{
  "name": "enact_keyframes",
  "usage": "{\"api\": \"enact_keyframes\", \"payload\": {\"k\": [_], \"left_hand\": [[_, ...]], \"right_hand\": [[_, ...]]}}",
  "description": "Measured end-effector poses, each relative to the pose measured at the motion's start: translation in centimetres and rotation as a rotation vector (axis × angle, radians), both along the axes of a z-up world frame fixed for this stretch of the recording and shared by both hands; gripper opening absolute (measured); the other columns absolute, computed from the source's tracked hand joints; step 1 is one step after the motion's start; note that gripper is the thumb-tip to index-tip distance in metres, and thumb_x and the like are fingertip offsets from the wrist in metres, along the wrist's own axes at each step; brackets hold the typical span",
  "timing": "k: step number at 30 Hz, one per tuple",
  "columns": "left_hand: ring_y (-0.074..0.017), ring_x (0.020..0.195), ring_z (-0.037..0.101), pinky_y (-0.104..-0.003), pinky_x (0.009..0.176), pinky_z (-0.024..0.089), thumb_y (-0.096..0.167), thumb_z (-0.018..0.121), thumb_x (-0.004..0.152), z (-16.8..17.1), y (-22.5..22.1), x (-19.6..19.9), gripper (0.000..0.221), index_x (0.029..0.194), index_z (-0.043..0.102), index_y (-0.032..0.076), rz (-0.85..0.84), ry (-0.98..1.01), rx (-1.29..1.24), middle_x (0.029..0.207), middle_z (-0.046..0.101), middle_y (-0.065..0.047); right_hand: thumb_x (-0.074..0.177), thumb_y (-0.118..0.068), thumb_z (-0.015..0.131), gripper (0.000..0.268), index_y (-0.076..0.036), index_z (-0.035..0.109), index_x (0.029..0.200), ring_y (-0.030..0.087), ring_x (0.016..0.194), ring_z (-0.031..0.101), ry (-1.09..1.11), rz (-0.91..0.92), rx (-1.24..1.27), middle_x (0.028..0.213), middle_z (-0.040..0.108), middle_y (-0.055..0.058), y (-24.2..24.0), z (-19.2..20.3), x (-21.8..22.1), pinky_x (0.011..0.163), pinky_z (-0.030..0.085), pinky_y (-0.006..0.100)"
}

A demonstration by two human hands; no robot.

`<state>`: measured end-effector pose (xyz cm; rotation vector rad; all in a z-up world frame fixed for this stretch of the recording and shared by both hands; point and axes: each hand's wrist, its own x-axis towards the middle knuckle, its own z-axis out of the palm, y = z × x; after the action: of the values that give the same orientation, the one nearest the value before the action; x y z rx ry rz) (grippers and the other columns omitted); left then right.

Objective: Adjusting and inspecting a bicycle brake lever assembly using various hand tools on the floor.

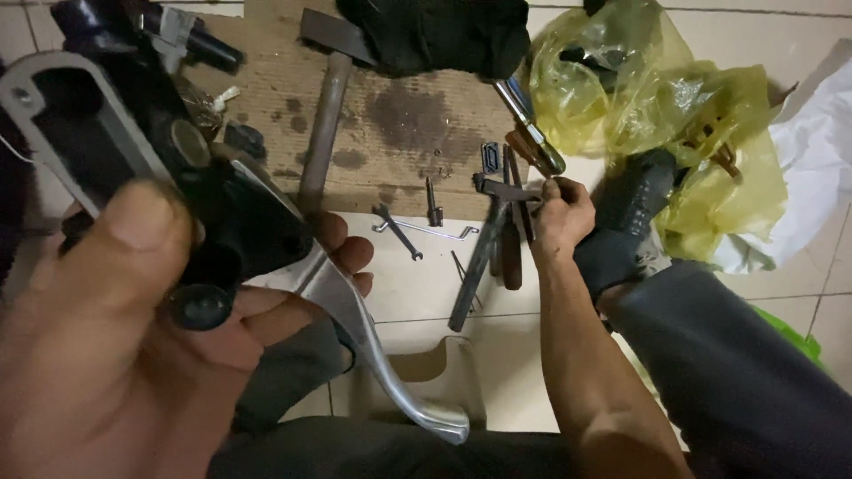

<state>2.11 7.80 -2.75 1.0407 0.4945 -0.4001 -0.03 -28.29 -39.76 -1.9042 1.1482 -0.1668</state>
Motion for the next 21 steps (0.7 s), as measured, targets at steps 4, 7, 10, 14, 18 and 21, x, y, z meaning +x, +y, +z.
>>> {"api": "enact_keyframes", "payload": {"k": [4,7,10,14,18,21], "left_hand": [[-0.0391,0.094,0.089,-0.061,0.065,0.084,0.057,0.078,0.076,0.6,-1.1,0.1,0.074,0.136,0.06,0.018,0.05,0.083,0.2,0.109,0.081,-0.014],[-0.0439,0.096,0.089,-0.058,0.069,0.081,0.055,0.081,0.083,1.0,-1.2,0.2,0.069,0.132,0.063,0.009,0.003,0.038,0.09,0.105,0.082,-0.024],[-0.0424,0.093,0.088,-0.061,0.068,0.081,0.05,0.065,0.08,1.6,-1.8,0.6,0.066,0.129,0.062,0.007,0.026,0.107,0.211,0.102,0.079,-0.023],[-0.0431,0.092,0.089,-0.062,0.07,0.081,0.05,0.066,0.078,1.6,-1.7,0.6,0.067,0.129,0.063,0.007,0.038,0.12,0.221,0.101,0.08,-0.024],[-0.0441,0.091,0.09,-0.063,0.072,0.082,0.051,0.067,0.076,1.6,-1.6,0.6,0.069,0.129,0.064,0.007,0.049,0.148,0.233,0.101,0.082,-0.025],[-0.0439,0.093,0.09,-0.061,0.073,0.081,0.053,0.072,0.079,0.8,-0.7,0.5,0.069,0.132,0.062,0.009,0.007,0.086,0.176,0.105,0.082,-0.023]], "right_hand": [[0.089,-0.022,0.069,0.016,-0.011,0.075,0.098,0.017,0.088,0.07,0.045,0.09,-0.084,0.091,0.077,0.004,1.0,2.0,-0.5,0.084,0.053,0.034],[0.086,-0.034,0.076,0.026,-0.012,0.077,0.098,0.024,0.087,0.07,0.016,0.283,-0.336,0.092,0.075,0.008,1.4,1.7,-0.6,0.084,0.051,0.036],[0.078,-0.05,0.084,0.041,-0.019,0.077,0.103,0.037,0.099,0.063,0.015,0.557,-0.537,0.101,0.069,0.015,1.8,1.7,-0.6,0.08,0.05,0.05],[0.078,-0.054,0.077,0.054,-0.02,0.075,0.12,0.04,0.111,0.056,0.301,0.797,-0.431,0.118,0.067,0.015,1.6,1.5,-0.3,0.089,0.044,0.051],[0.079,-0.044,0.077,0.049,-0.011,0.071,0.114,0.04,0.107,0.057,0.303,0.858,-0.363,0.109,0.065,0.019,1.1,1.9,-0.2,0.088,0.047,0.051],[0.076,-0.037,0.072,0.044,-0.009,0.071,0.11,0.039,0.103,0.06,0.372,0.814,-0.275,0.108,0.066,0.017,1.8,4.6,-0.1,0.09,0.047,0.049]]}}
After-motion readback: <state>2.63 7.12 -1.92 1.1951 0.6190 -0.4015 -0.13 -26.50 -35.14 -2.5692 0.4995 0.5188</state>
